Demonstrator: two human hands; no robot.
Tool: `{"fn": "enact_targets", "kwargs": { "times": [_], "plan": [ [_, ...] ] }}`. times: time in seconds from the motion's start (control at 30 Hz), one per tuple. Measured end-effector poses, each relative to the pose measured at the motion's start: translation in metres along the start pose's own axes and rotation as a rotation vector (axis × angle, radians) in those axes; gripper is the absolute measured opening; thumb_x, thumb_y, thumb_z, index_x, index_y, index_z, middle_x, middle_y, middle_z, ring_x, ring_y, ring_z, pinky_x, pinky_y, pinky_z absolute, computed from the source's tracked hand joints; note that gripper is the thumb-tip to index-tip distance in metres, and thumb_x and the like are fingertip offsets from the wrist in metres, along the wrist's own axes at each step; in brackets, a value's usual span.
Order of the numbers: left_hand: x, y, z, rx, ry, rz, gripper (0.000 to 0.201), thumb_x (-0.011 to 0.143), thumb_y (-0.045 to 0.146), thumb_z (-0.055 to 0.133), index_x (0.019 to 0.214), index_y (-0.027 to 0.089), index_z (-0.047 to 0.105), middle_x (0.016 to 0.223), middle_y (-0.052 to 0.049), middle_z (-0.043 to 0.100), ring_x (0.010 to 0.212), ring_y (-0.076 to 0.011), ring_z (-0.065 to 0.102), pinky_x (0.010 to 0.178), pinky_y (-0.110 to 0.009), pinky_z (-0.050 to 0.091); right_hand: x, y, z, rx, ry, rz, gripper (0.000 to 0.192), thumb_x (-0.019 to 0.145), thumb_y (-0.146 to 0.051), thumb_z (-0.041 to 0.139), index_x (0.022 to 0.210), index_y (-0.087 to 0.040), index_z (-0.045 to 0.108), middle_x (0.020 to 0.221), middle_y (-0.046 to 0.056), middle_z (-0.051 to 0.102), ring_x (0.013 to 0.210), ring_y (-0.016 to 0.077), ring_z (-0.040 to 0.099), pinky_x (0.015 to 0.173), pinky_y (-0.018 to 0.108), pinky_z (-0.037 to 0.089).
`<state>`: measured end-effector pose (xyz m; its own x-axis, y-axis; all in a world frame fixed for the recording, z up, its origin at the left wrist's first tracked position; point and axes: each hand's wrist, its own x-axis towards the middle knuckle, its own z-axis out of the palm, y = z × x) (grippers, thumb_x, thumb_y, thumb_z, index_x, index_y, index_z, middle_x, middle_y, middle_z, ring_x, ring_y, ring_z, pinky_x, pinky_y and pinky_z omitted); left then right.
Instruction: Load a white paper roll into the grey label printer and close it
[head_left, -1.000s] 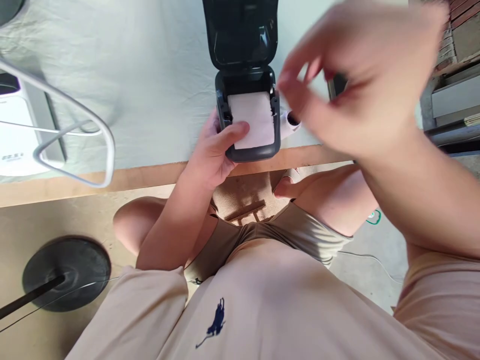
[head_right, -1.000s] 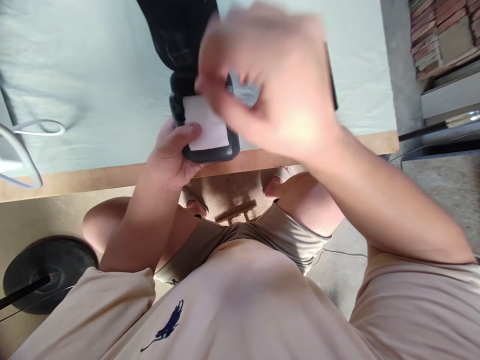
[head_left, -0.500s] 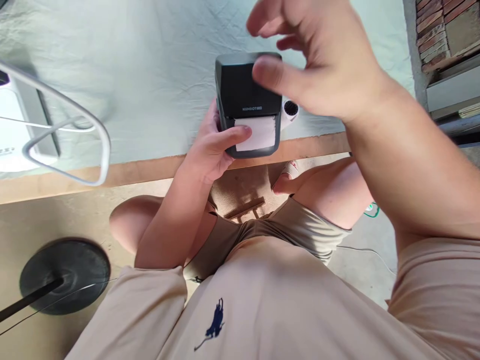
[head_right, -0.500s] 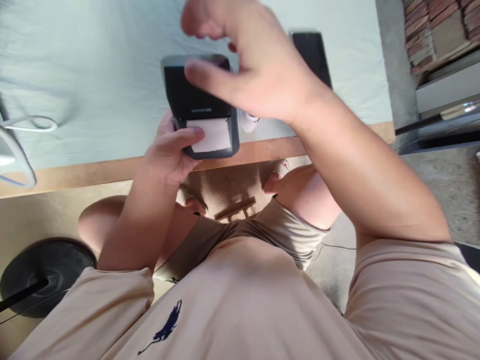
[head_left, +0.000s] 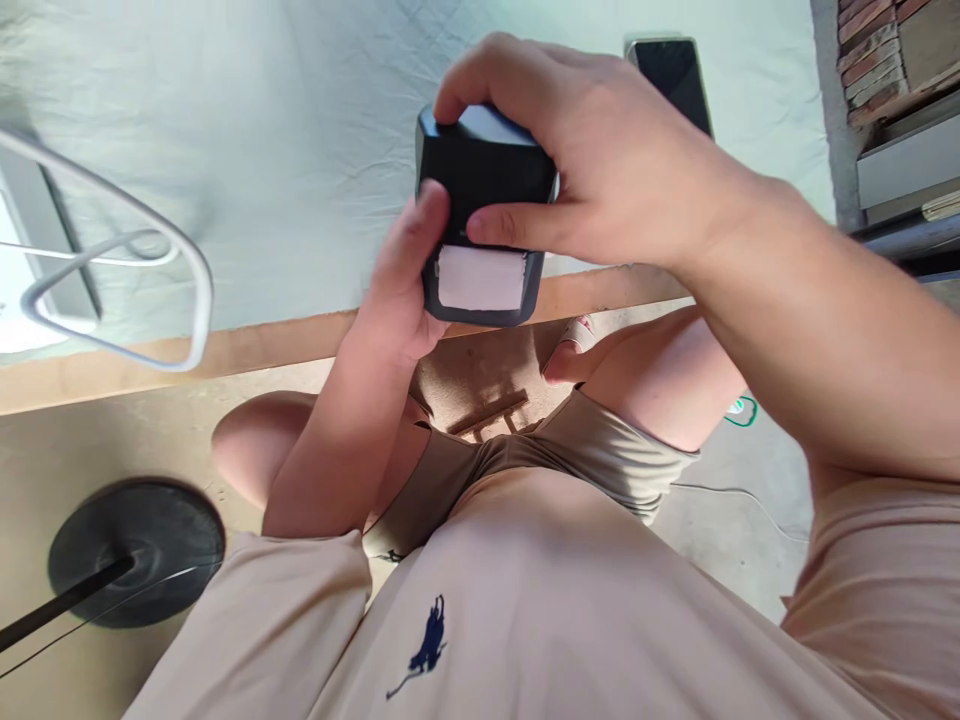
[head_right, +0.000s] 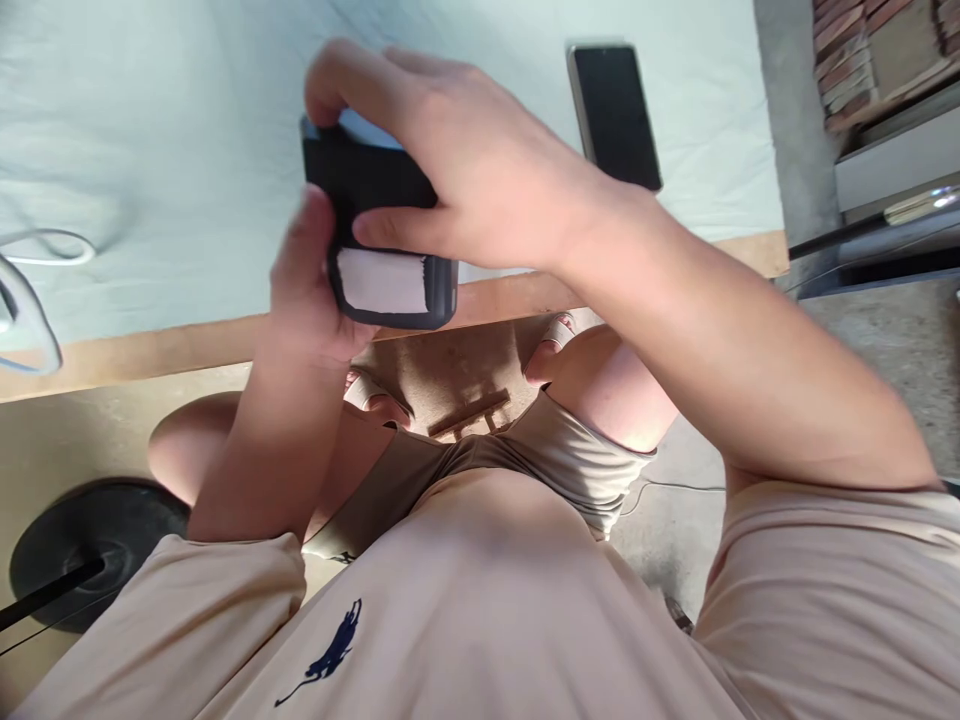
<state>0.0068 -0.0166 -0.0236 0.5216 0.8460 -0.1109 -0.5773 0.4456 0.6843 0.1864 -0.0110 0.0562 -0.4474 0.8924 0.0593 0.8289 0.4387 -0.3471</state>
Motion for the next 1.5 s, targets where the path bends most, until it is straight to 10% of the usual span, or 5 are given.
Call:
{"fn": "enact_targets", "kwargs": {
  "times": [0.3,0.63,0.87,1.2,1.5],
  "plan": [
    [0.011,0.004,-0.004,-0.119,0.141,-0.123,0.05,0.114,0.044,0.031,0.107,0.015,0.071,0.11,-0.006,0.082,0.144,-0.0248,0.063,0.125,-0.043,0.055,-0.008,-0.006,-0.006,-0.08,0.008,0.082,0.073,0.078,-0.041,0.078,0.145,-0.022,0.058,0.143,0.003,0.058,0.132,0.0218,0.06,0.114,0.037,0.052],
    [0.012,0.01,0.0,-0.021,0.187,-0.217,0.054,0.114,0.03,0.02,0.11,0.007,0.068,0.094,-0.003,0.078,0.126,-0.0302,0.075,0.109,-0.054,0.061,-0.009,-0.027,-0.011,-0.155,-0.077,0.196,0.078,0.079,-0.045,0.083,0.149,-0.028,0.055,0.145,0.004,0.057,0.134,0.0291,0.059,0.113,0.042,0.054],
    [0.006,-0.001,-0.014,0.026,0.153,-0.114,0.03,0.105,0.043,0.056,0.101,0.019,0.073,0.099,0.0,0.082,0.113,-0.027,0.077,0.091,-0.032,0.067,-0.005,-0.036,-0.011,-0.184,-0.109,0.221,0.077,0.079,-0.044,0.078,0.151,-0.027,0.056,0.146,0.003,0.061,0.133,0.0311,0.063,0.116,0.051,0.052],
    [0.006,0.002,0.0,-0.102,-0.052,-0.082,0.034,0.108,0.039,0.045,0.107,0.022,0.074,0.115,-0.003,0.08,0.129,-0.0257,0.071,0.109,-0.035,0.063,-0.01,-0.02,-0.013,-0.248,0.344,0.354,0.059,0.109,-0.048,0.027,0.13,-0.019,0.073,0.102,0.006,0.072,0.114,0.0243,0.072,0.112,0.044,0.052],
    [0.008,-0.008,-0.005,-0.007,-0.041,-0.005,0.027,0.105,0.043,0.055,0.105,0.024,0.074,0.106,-0.003,0.078,0.126,-0.0248,0.069,0.096,-0.031,0.063,0.002,-0.041,-0.009,-0.489,-0.09,0.454,0.045,0.083,-0.041,0.076,0.127,-0.032,0.072,0.115,0.004,0.076,0.117,0.0386,0.072,0.099,0.061,0.059]
  ]
}}
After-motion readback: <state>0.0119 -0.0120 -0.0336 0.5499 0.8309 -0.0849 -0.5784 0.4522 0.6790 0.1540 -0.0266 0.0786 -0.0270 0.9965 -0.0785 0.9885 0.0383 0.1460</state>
